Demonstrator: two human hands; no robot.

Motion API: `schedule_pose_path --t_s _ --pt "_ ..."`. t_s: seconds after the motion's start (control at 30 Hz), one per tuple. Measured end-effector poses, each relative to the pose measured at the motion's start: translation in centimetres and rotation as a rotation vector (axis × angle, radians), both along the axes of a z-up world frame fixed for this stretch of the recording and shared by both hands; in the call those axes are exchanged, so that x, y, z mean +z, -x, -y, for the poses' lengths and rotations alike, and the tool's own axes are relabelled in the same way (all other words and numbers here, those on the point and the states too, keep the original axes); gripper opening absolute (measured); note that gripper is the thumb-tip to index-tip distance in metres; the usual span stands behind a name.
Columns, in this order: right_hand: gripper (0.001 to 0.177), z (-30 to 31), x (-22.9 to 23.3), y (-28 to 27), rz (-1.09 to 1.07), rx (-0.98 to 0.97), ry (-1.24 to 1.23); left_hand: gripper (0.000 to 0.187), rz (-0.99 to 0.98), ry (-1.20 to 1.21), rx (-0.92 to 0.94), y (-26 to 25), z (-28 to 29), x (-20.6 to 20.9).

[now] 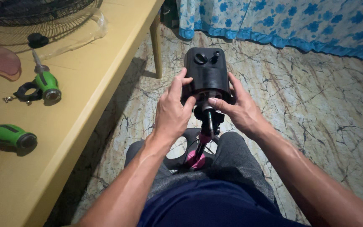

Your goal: The person assembles a small electric fan motor by hand. They attach a black plastic cap, wipe a circular fan component with a cloth, and then fit the component onto the motor shaft, adjusting it into place.

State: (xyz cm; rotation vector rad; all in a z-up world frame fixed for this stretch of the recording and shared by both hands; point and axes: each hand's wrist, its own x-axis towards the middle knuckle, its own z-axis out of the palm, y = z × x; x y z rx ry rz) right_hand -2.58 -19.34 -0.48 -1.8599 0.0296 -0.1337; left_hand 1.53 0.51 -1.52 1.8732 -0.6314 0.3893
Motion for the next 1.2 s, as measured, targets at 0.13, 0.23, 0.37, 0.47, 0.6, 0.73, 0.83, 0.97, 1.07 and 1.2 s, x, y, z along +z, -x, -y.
schedule_pose_path --t_s 0.13,0.23,0.37,0.47,0.6,0.73,0.83,0.97,1.07,1.2 --pt "0.098 -0.1 -0.1 0.0 0.020 -0.006 0.028 0.062 0.014 -0.035 0.052 0.4 0.1 0.0" --pt "0.098 -0.2 -0.1 0.0 0.008 -0.025 0.032 0.063 0.014 -0.034 0.084 0.6 0.2 0.0" --pt "0.096 -0.3 -0.4 0.1 0.041 -0.034 0.042 0.057 0.011 -0.021 0.094 0.7 0.3 -0.1" --pt "0.094 -0.1 -0.6 0.4 0.065 -0.040 0.064 0.052 0.059 -0.014 0.110 0.7 0.3 -0.2" --pt "0.096 -0.2 -0.7 0.3 0.067 -0.034 0.013 0.075 0.046 0.027 0.071 0.3 0.0 -0.4" --pt "0.095 -0.3 -0.6 0.2 0.027 -0.061 0.020 0.069 -0.002 -0.037 0.003 -0.9 -0.3 -0.5" --pt "0.094 -0.3 -0.6 0.3 0.024 -0.054 0.000 0.069 -0.058 -0.009 -0.029 -1.1 -0.4 -0.8" --pt "0.092 -0.2 -0.8 0.4 0.048 -0.037 -0.001 0.068 -0.126 0.080 -0.100 -0.7 -0.1 -1.0" --pt "0.090 -0.1 -0.9 0.4 0.073 0.006 -0.047 0.065 -0.151 0.107 -0.099 -0.2 0.0 -0.8" --pt "0.089 -0.1 -1.0 0.3 0.071 -0.002 -0.005 0.061 -0.095 0.110 -0.037 0.4 0.2 -0.5"
